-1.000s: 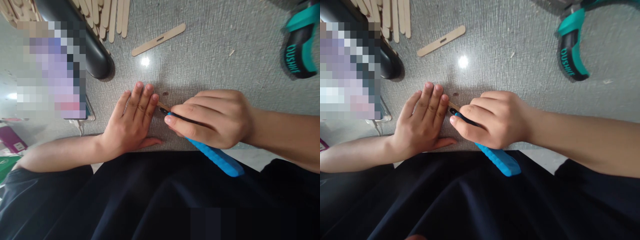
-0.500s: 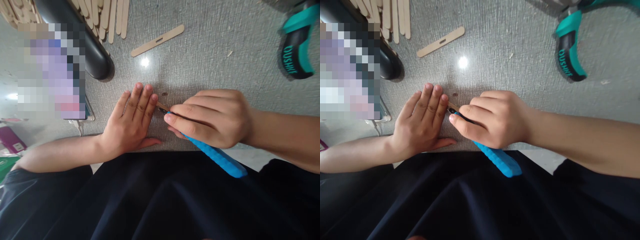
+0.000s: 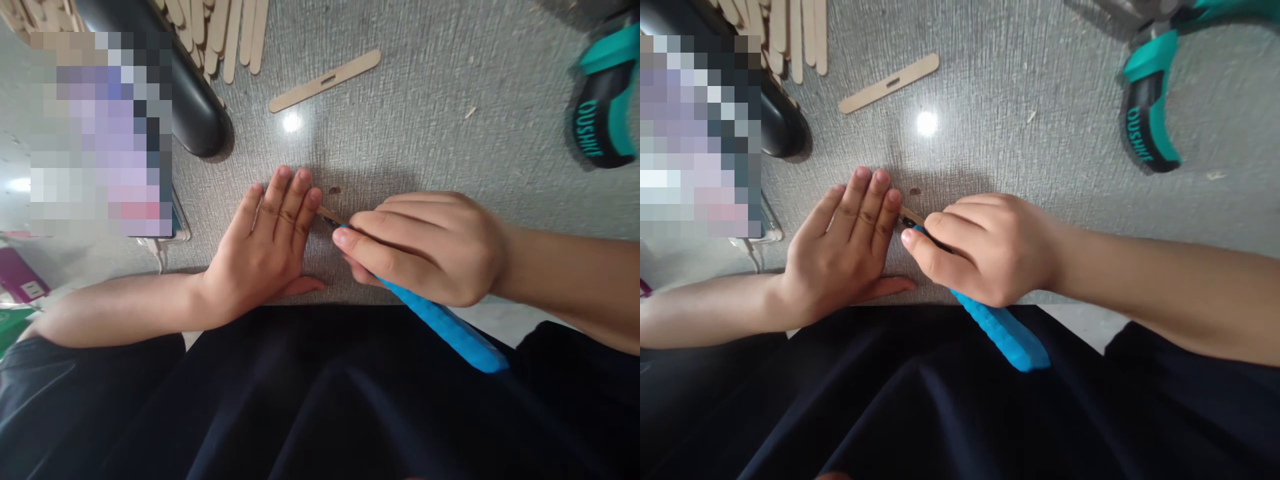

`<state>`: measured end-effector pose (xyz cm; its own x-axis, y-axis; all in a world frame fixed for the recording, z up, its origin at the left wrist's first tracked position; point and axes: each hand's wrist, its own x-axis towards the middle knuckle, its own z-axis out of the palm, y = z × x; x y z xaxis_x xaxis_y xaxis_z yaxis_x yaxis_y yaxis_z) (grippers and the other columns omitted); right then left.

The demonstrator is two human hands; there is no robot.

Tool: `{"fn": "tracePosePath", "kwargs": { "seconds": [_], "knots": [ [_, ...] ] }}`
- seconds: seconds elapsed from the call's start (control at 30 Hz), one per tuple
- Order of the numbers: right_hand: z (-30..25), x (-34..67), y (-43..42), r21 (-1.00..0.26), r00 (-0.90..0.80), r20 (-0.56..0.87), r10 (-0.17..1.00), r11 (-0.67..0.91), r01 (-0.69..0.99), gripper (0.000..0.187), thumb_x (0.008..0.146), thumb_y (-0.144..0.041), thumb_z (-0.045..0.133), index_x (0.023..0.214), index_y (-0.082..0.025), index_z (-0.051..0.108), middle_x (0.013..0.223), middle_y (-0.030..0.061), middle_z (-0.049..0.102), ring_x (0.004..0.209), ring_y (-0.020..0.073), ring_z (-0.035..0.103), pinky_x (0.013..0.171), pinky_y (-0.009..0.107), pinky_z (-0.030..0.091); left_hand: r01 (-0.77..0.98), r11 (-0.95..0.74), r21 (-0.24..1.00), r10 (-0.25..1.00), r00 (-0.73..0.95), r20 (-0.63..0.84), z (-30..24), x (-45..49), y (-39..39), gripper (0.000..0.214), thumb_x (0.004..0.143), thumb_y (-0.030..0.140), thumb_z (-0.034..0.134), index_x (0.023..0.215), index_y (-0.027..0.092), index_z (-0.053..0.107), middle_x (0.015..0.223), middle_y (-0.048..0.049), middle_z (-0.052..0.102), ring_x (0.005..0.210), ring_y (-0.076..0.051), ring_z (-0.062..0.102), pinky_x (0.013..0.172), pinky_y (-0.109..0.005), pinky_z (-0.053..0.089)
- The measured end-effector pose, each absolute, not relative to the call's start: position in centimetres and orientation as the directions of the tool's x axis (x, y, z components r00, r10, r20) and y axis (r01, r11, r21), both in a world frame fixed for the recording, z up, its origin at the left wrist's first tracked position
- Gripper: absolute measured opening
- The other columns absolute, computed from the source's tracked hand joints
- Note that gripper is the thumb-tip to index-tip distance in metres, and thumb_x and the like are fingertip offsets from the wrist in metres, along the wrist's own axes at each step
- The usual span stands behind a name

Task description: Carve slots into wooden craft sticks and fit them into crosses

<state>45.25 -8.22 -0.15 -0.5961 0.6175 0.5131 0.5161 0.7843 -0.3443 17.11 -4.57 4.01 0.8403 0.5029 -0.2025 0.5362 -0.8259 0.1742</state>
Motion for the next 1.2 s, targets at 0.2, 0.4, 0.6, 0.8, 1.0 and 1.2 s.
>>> {"fn": "tracePosePath", "kwargs": {
  "seconds": [0.2,0.4,0.6,0.8,1.0,1.2],
  "knots": [
    [-0.1,45.8,-8.5,-0.342,-0.639,0.452,0.622,0.783,0.520,0.025,0.125,-0.022,0.053,0.124,-0.021,0.079,0.094,0.0030,0.078,0.079,0.0186,0.069,0.070,0.038,0.058,0.440,-0.896,-0.057,0.443,0.891,-0.100,4.1,17.7,-4.7,0.117,0.116,0.082,0.058,0.177,-0.017,0.045,0.179,-0.0402,0.057,0.169,-0.052,0.064,0.137,-0.056,0.059],
    [0.0,45.8,-8.5,-0.362,-0.624,0.456,0.634,0.773,0.521,0.028,0.125,-0.019,0.050,0.119,-0.023,0.078,0.088,0.0010,0.076,0.073,0.0176,0.067,0.067,0.038,0.057,0.487,-0.874,0.010,0.484,0.870,-0.093,3.7,17.5,-4.9,0.098,0.124,0.072,0.039,0.182,-0.007,0.044,0.185,-0.0333,0.055,0.174,-0.047,0.060,0.143,-0.054,0.053],
    [1.6,46.4,-7.1,-0.417,-0.701,0.383,0.601,0.790,0.450,0.029,0.126,-0.018,0.051,0.116,-0.021,0.078,0.086,0.0006,0.077,0.071,0.0161,0.070,0.064,0.035,0.057,0.481,-0.877,-0.007,0.481,0.876,-0.040,3.4,17.5,-5.0,0.098,0.125,0.069,0.042,0.180,-0.012,0.042,0.181,-0.0380,0.057,0.170,-0.051,0.063,0.139,-0.057,0.056],
    [2.2,46.9,-6.8,-0.400,-0.718,0.394,0.574,0.810,0.428,0.030,0.126,-0.016,0.051,0.116,-0.020,0.078,0.084,0.0005,0.077,0.068,0.0157,0.069,0.060,0.034,0.057,0.441,-0.895,-0.065,0.442,0.897,-0.018,3.5,17.6,-4.9,0.095,0.127,0.065,0.037,0.172,-0.017,0.050,0.173,-0.0408,0.063,0.162,-0.052,0.071,0.131,-0.058,0.063],
    [2.1,47.1,-7.2,-0.397,-0.722,0.403,0.562,0.818,0.415,0.031,0.127,-0.015,0.048,0.122,-0.017,0.078,0.085,0.0017,0.077,0.069,0.0156,0.071,0.060,0.034,0.058,0.502,-0.847,0.174,0.481,0.864,-0.150,3.6,17.0,-4.7,0.106,0.120,0.071,0.057,0.192,-0.001,0.026,0.188,-0.0375,0.047,0.177,-0.055,0.050,0.142,-0.065,0.054],
    [1.9,47.4,-7.0,-0.441,-0.713,0.384,0.587,0.795,0.416,0.031,0.127,-0.018,0.048,0.124,-0.019,0.079,0.088,0.0012,0.078,0.074,0.0161,0.073,0.065,0.034,0.060,0.510,-0.844,0.167,0.487,0.858,-0.164,3.7,16.9,-4.6,0.103,0.120,0.072,0.055,0.193,0.005,0.028,0.189,-0.0353,0.047,0.178,-0.055,0.050,0.141,-0.067,0.054]
  ]
}}
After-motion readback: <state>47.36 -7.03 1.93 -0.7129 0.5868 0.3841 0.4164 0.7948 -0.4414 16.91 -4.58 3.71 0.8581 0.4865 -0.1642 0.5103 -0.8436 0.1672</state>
